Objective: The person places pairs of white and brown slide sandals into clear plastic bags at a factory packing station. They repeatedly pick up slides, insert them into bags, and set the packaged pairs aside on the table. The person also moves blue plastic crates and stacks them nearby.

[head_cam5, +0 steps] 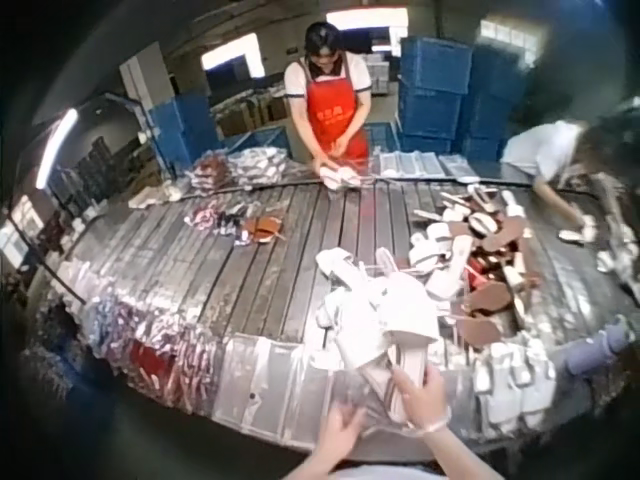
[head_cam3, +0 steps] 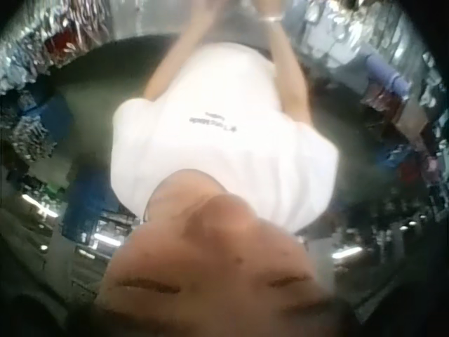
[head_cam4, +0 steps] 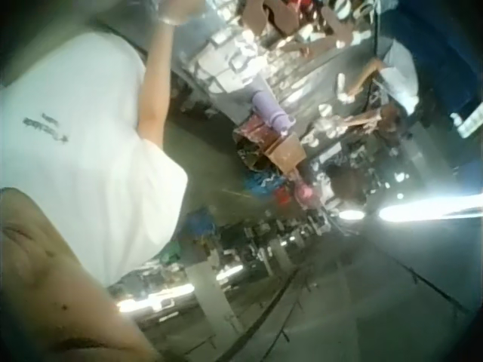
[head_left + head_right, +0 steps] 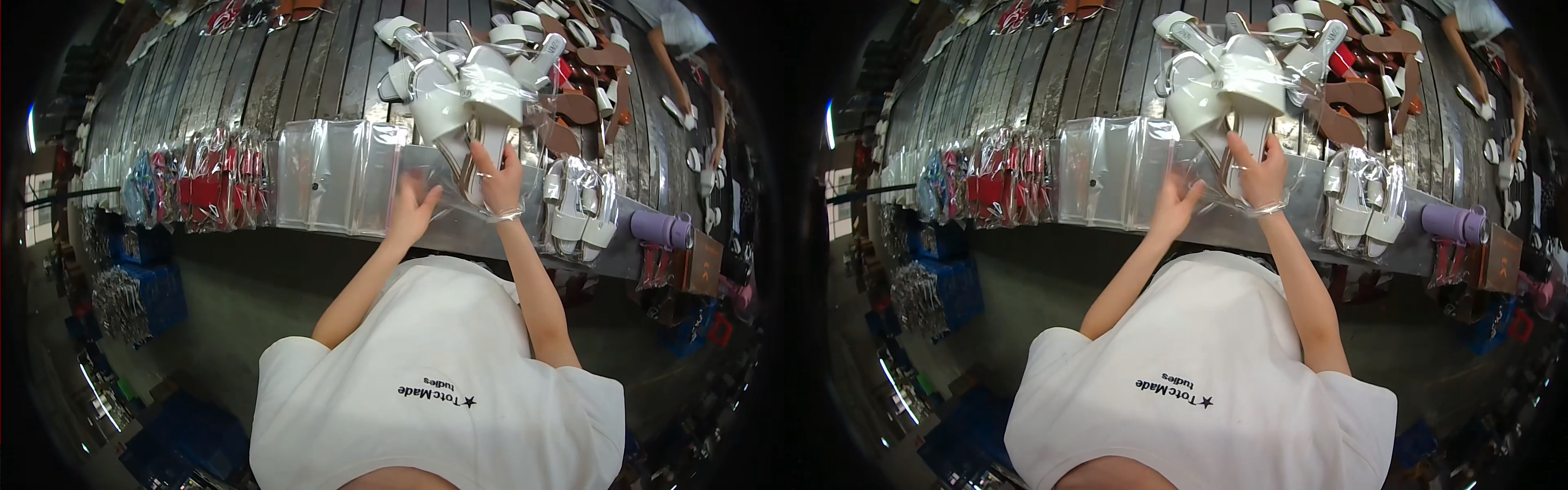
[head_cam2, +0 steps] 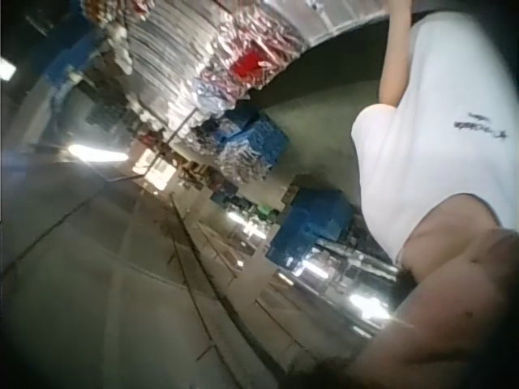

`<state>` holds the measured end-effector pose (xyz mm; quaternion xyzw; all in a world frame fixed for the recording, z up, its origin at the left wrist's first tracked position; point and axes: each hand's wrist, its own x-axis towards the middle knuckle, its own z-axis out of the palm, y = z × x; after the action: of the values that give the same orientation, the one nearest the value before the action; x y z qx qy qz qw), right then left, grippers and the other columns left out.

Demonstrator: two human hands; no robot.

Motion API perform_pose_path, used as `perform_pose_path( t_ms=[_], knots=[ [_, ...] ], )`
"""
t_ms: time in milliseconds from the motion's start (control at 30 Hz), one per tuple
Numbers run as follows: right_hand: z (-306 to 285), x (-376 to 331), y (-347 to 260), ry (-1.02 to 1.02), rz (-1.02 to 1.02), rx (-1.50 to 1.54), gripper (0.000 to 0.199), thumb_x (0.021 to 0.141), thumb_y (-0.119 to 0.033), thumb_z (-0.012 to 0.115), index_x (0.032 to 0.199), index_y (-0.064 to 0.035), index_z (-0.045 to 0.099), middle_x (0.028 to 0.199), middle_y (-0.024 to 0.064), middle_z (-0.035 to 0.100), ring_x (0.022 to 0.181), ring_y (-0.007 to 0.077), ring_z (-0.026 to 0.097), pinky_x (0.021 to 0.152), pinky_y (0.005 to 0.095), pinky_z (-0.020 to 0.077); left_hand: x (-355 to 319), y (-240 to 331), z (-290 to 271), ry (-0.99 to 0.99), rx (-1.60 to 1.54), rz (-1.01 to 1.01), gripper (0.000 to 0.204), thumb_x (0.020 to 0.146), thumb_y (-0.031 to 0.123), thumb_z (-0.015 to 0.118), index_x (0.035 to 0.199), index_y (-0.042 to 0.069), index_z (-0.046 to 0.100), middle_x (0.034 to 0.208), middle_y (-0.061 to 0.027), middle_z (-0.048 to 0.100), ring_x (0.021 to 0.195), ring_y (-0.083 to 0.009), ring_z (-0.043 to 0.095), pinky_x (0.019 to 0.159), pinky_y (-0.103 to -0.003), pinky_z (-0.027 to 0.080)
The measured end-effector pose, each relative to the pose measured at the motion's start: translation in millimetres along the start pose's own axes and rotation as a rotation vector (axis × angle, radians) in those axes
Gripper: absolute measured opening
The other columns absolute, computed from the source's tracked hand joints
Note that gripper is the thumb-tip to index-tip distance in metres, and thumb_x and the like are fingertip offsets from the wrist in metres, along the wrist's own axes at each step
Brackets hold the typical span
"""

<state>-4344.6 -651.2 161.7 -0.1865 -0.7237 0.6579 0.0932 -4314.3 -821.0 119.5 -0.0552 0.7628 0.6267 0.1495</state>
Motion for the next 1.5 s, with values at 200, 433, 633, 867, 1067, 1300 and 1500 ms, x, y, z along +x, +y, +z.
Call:
perform_pose_path(
  t_ms=[200, 433, 633, 867, 1067, 1300, 1500],
  knots=[
    [-2.6, -1.5, 14.7, 0.145, 0.090, 0.269, 0.031, 0.082, -0.026, 0.069, 0.095, -0.0013, 0.057, 0.080, 0.0045, 0.064, 0.065, 0.0080, 0.056, 0.058, 0.0240, 0.0447, -9.4, -11.5, 31.6, -0.546, -0.518, -0.022, 0.051, 0.086, 0.011, 0.062, 0.128, -0.005, 0.037, 0.107, -0.0130, 0.060, 0.108, -0.0247, 0.057, 0.087, -0.036, 0.049],
    [-39.2, -14.9, 148.4, 0.020, 0.176, -0.477, 0.095, 0.053, -0.023, 0.086, 0.131, -0.0025, 0.036, 0.119, 0.0259, 0.046, 0.103, 0.0318, 0.051, 0.089, 0.0344, 0.0430, 8.6, -82.1, 40.9, -0.272, -0.560, -0.303, 0.043, 0.069, -0.008, 0.065, 0.108, 0.001, 0.048, 0.096, -0.0081, 0.060, 0.083, -0.0167, 0.061, 0.074, -0.030, 0.051],
    [-42.4, -17.1, 140.5, -0.030, -0.191, -0.856, 0.069, 0.062, -0.007, 0.075, 0.124, -0.0089, 0.044, 0.135, 0.0247, 0.031, 0.122, 0.0453, 0.031, 0.104, 0.0495, 0.0266, 18.7, -81.7, 49.0, -0.077, -0.542, -0.376, 0.018, 0.089, 0.006, 0.052, 0.102, -0.005, 0.054, 0.092, -0.0121, 0.062, 0.081, -0.0203, 0.063, 0.071, -0.032, 0.054],
    [16.3, -55.5, 84.1, -0.590, -0.302, -0.894, 0.014, 0.076, -0.022, 0.065, 0.081, -0.0095, 0.061, 0.095, 0.0090, 0.055, 0.097, 0.0297, 0.051, 0.080, 0.0420, 0.0411, 5.5, -80.2, 10.3, -0.160, -0.237, -0.390, 0.031, 0.097, 0.019, 0.042, 0.098, -0.007, 0.057, 0.084, -0.0171, 0.066, 0.074, -0.0230, 0.067, 0.060, -0.029, 0.056],
    [-76.9, -103.7, 88.6, -0.803, -0.170, -0.917, 0.018, 0.082, -0.018, 0.058, 0.090, -0.0017, 0.060, 0.089, 0.0150, 0.056, 0.087, 0.0322, 0.056, 0.079, 0.0421, 0.0441, -10.1, -71.2, -1.1, -0.159, -0.255, -0.404, 0.035, 0.096, 0.024, 0.044, 0.094, -0.008, 0.058, 0.085, -0.0177, 0.066, 0.075, -0.0233, 0.067, 0.064, -0.030, 0.056],
    [-238.0, -131.7, 163.0, -1.179, 0.380, -1.317, 0.034, 0.084, -0.008, 0.047, 0.117, -0.0071, 0.055, 0.117, 0.0150, 0.055, 0.105, 0.0336, 0.054, 0.085, 0.0448, 0.0466, -4.9, -60.8, -31.0, -0.065, 0.482, 0.451, 0.028, 0.088, 0.002, 0.051, 0.115, 0.002, 0.057, 0.112, -0.0139, 0.061, 0.109, -0.0278, 0.056, 0.093, -0.037, 0.045],
    [-123.8, -10.0, 103.8, -0.646, -0.862, -0.977, 0.039, 0.069, -0.003, 0.058, 0.106, -0.0133, 0.061, 0.107, 0.0084, 0.059, 0.104, 0.0285, 0.054, 0.090, 0.0337, 0.0443, 54.3, -56.9, -27.6, -0.606, 0.819, 1.104, 0.034, 0.082, 0.003, 0.057, 0.114, 0.011, 0.060, 0.113, -0.0081, 0.061, 0.112, -0.0305, 0.054, 0.097, -0.041, 0.042]
  ],
)
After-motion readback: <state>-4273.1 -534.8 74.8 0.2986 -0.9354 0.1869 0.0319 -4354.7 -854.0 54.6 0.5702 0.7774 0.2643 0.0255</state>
